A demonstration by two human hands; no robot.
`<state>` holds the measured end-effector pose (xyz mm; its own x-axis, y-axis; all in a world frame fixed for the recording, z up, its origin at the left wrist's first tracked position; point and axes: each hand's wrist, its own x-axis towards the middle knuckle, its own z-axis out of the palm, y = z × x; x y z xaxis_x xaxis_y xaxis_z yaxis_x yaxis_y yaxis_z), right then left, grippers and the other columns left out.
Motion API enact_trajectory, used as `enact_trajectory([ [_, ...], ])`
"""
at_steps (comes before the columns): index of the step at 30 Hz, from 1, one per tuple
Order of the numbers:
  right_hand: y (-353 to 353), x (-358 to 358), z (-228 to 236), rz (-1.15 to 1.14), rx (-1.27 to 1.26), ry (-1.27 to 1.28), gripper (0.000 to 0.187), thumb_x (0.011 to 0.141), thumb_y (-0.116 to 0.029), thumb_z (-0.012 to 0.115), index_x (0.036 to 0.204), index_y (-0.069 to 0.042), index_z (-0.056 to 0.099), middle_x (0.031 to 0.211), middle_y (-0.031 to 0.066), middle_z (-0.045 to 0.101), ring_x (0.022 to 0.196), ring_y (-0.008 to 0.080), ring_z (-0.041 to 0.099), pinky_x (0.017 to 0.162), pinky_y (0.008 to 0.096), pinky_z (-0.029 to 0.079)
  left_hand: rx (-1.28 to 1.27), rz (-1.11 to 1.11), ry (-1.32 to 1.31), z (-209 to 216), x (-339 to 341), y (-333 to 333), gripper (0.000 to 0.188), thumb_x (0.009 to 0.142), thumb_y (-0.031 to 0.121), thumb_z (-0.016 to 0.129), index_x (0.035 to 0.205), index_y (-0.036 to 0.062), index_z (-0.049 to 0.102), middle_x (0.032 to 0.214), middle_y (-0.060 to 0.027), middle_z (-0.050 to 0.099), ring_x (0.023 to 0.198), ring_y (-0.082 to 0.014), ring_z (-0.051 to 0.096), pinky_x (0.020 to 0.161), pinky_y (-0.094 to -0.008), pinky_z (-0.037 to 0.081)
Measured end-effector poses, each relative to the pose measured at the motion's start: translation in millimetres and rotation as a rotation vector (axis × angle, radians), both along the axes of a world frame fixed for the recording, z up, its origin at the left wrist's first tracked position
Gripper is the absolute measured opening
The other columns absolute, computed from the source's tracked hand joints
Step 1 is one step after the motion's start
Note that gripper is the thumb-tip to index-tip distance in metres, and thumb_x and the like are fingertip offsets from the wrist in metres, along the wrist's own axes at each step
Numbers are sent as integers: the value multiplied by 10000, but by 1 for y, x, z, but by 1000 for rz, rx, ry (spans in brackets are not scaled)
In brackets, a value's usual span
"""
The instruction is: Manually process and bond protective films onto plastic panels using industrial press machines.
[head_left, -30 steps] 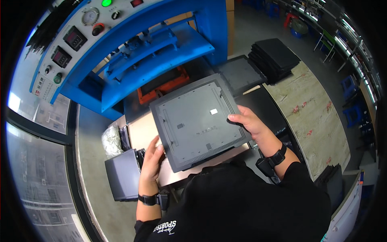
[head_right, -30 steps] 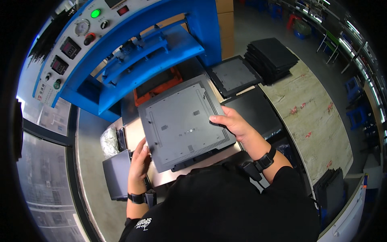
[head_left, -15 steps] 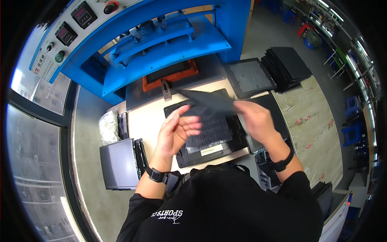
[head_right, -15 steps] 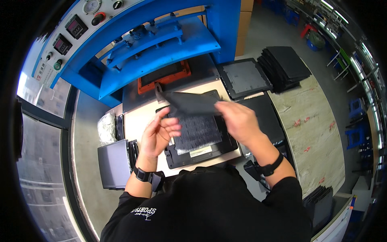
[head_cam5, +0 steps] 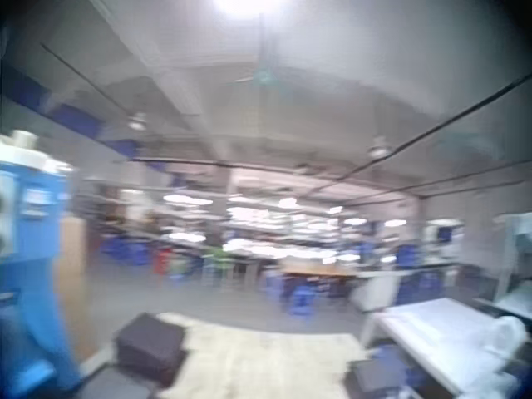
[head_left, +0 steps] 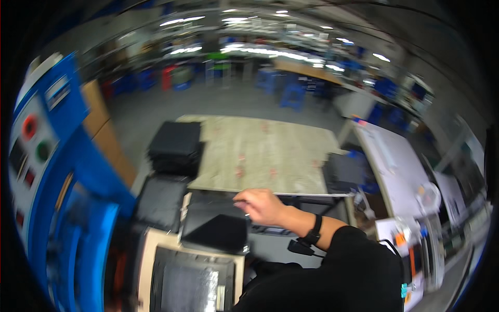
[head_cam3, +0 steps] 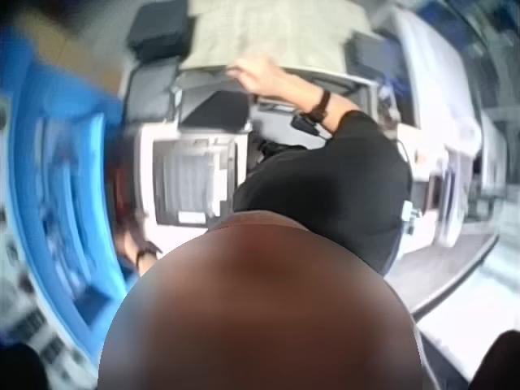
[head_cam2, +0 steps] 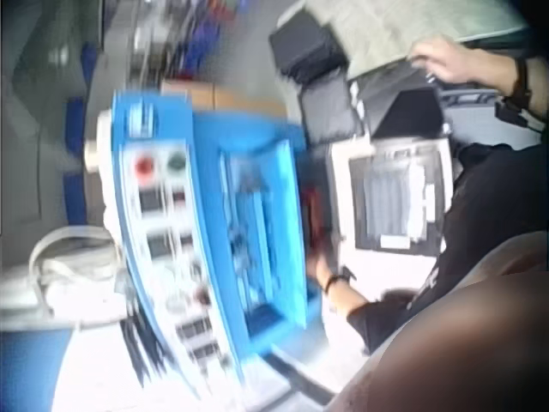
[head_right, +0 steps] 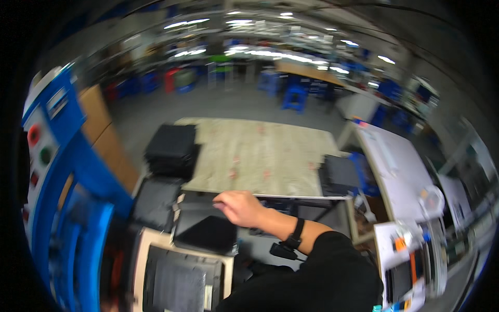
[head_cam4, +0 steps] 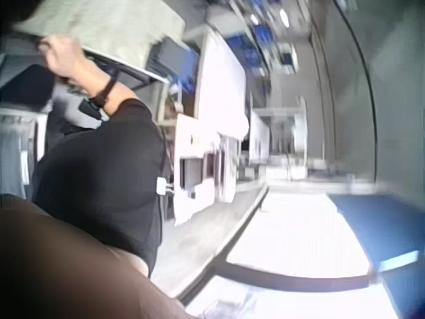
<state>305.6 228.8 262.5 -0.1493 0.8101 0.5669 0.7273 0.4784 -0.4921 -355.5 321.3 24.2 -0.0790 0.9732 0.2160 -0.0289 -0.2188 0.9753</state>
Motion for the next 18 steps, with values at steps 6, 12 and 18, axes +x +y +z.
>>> enact_trajectory([
  [6,-53,45,19,-362,1,-204,108,827,-124,608,892,-45,573,775,145,614,736,339,612,624,418,487,72,-257,54,-33,108,153,366,941,277,464,1136,4,609,1048,-252,619,956,-381,578,913,-384,452],
  [12,-66,44,20,-419,-33,-243,113,845,-151,591,897,-52,570,775,135,620,736,330,613,614,421,479,98,-266,191,-36,134,173,362,941,269,469,1133,-7,604,1042,-251,617,956,-367,580,905,-382,449],
  [18,-58,47,12,-443,-43,-291,115,849,-164,586,887,-57,567,778,133,617,728,338,606,613,428,474,117,-229,407,4,138,160,359,942,261,474,1130,-19,600,1036,-250,616,955,-353,582,897,-381,447],
])
